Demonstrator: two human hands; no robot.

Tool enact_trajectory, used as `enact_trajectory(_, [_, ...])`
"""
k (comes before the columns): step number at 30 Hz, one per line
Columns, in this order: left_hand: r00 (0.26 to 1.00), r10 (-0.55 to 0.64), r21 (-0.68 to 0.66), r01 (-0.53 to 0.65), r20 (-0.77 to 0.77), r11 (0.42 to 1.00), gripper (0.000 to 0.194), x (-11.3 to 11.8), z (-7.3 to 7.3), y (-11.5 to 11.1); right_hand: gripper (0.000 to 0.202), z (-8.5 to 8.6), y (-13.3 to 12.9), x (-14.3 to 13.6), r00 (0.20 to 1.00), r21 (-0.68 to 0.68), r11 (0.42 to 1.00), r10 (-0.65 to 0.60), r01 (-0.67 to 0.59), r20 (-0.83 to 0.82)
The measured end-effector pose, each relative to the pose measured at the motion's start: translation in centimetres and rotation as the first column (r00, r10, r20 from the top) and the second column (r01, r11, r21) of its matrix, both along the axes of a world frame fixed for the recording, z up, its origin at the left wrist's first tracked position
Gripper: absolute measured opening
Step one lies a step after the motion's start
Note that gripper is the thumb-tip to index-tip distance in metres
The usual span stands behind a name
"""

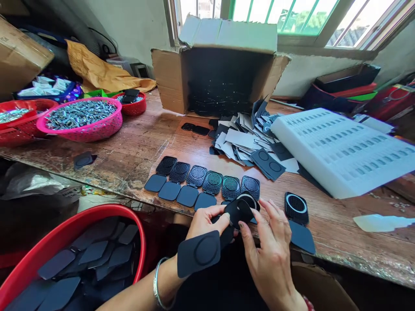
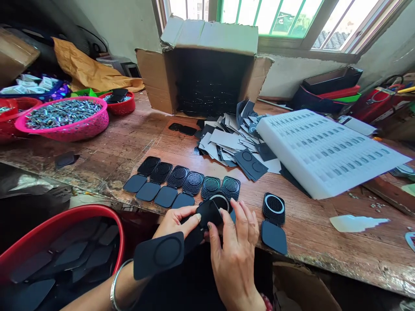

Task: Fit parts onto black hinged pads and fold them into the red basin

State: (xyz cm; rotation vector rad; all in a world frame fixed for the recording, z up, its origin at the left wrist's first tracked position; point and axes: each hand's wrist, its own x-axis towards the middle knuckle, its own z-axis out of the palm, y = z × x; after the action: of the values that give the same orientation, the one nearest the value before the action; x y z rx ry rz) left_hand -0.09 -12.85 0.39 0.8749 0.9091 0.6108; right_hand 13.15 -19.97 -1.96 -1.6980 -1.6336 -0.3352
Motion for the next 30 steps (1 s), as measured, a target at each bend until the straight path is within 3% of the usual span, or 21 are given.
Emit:
enact_trajectory(6, [0.998,0.057,0.066,-0.057,0.003,0.996,0.035,0.3,0.1,0.1,0.046,-0.6,0.3,-0.9,0.989,-0.071,0.995,-0.067,0.076,0.128])
enact_trajectory(11, [0.999,0.051,0.054,-0.050,-0.004,0.997,0.034,0.3,0.0,0.0,0.058,-0.4,0.9,-0.6,0.983,-0.102,0.986,-0.120,0.135,0.139])
enact_trajectory(21, [1.000,0.003,0.000,-0.003,0.006,1.000,0.039,0.0,0.0,0.0,0.060,0.6,1.7,0.5,0.989,-0.051,0.990,-0.127,0.131,0.068])
enact_trajectory(30, [0.998,0.054,0.006,-0.055,0.036,0.998,0.042,0.1,-0.6,-0.1,0.052,1.0,2.5,1.4,0.992,-0.051,0.992,-0.116,0.119,0.058])
